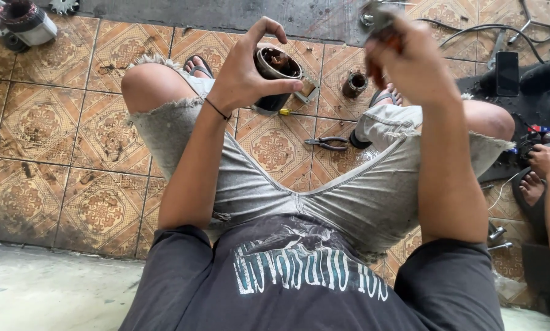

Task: The person sits on the floor and uses pliers to pull and adjust copper wires inside a cylindrical motor housing. They repeatedly insert and remove the wires, manipulating them with their hands and the tool.

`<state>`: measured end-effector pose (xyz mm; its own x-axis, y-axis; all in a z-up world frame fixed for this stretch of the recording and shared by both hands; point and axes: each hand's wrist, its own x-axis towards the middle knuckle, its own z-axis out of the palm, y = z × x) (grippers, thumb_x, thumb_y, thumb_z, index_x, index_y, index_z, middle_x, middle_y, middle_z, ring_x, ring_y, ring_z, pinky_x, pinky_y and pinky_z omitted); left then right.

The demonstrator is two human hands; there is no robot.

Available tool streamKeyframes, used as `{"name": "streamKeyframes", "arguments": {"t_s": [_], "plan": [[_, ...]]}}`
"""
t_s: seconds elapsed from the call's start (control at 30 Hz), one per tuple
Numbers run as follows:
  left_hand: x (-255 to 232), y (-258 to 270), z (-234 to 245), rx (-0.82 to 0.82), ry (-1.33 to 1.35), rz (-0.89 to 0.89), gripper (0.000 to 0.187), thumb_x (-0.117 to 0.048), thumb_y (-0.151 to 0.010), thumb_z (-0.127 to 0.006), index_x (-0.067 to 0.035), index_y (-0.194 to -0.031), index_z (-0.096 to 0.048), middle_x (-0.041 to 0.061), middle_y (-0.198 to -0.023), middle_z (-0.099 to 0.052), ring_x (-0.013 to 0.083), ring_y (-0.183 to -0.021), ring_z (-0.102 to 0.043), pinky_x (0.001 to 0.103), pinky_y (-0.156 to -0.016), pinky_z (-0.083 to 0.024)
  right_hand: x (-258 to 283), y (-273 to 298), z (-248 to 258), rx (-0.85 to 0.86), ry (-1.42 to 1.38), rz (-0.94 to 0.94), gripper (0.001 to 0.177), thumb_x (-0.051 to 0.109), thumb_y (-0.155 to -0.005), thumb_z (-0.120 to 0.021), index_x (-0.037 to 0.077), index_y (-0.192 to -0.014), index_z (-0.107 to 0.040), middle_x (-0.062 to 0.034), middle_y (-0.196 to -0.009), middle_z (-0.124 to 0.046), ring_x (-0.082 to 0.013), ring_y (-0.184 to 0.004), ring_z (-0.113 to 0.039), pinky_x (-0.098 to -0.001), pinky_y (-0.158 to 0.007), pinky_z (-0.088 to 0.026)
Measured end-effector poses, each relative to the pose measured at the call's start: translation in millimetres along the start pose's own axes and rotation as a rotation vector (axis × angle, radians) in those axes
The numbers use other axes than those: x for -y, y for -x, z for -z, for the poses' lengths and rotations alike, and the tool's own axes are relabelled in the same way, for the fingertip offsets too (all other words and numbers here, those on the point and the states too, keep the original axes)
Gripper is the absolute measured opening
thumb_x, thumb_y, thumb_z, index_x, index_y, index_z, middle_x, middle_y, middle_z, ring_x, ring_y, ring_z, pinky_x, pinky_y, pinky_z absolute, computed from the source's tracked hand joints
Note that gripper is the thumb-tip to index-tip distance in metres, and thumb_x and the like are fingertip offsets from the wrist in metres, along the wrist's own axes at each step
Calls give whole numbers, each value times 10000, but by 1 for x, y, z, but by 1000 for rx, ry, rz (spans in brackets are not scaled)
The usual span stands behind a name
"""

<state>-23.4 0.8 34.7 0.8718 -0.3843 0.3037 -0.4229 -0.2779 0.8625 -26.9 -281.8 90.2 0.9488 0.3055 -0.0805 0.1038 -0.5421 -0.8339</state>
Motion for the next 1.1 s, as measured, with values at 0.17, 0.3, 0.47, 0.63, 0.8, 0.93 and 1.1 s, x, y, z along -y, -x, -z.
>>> {"name": "streamKeyframes", "arguments": {"t_s": [0.17,0.3,0.47,0.63,0.8,0.93,1.1], "plan": [[-3,-2,-2,140,98,-115,622,-461,-759,-880,-190,-1126,-457,44,-1155,-557,245,-994,-727,278,-792,-643,-23,-14,-1,-178,-9,-56,164,73,-1128,-569,52,-1290,-574,26,-812,-539,-69,-679,-446,-191,-662,-426],[-4,-4,-6,200,82,-118,652,-457,-725,-911,-201,-1125,-464,27,-1114,-591,197,-974,-690,287,-784,-587,-33,-18,-2,-208,-171,93,52,11,-1144,-546,24,-1192,-534,-71,-913,-643,-155,-766,-673,-266,-704,-602],[-4,-2,-5,292,195,-141,704,-356,-739,-919,-170,-1198,-418,80,-1169,-569,246,-1039,-718,327,-854,-643,-56,-36,8,-554,-329,-109,122,174,-1117,-513,84,-1151,-437,-38,-968,-664,-91,-706,-684,-204,-449,-489],[-6,0,2,289,207,-162,727,-354,-735,-925,-127,-1243,-458,79,-1172,-609,235,-1089,-710,328,-921,-610,-54,-28,17,-429,-155,13,150,98,-1172,-497,38,-1058,-572,-63,-899,-696,-105,-699,-740,-222,-370,-471],[3,6,16,64,144,-187,661,-392,-798,-867,-128,-1264,-481,91,-1293,-574,294,-1130,-707,361,-915,-654,-21,-19,21,328,488,-428,165,122,-1093,-489,15,-1021,-592,-132,-749,-743,-261,-639,-576,-398,-543,-399],[-1,10,25,-3,82,-176,678,-410,-792,-886,-146,-1253,-464,65,-1260,-585,272,-1101,-733,349,-907,-636,-22,-18,18,596,605,-289,336,181,-1065,-547,22,-801,-683,-70,-646,-783,-238,-627,-659,-348,-677,-457],[16,6,32,-166,181,-272,652,-410,-866,-836,-88,-1280,-447,125,-1290,-556,354,-1159,-724,422,-974,-643,-15,-9,35,368,364,-475,220,41,-1101,-432,-63,-951,-555,-237,-742,-743,-324,-752,-717,-433,-839,-598]]}}
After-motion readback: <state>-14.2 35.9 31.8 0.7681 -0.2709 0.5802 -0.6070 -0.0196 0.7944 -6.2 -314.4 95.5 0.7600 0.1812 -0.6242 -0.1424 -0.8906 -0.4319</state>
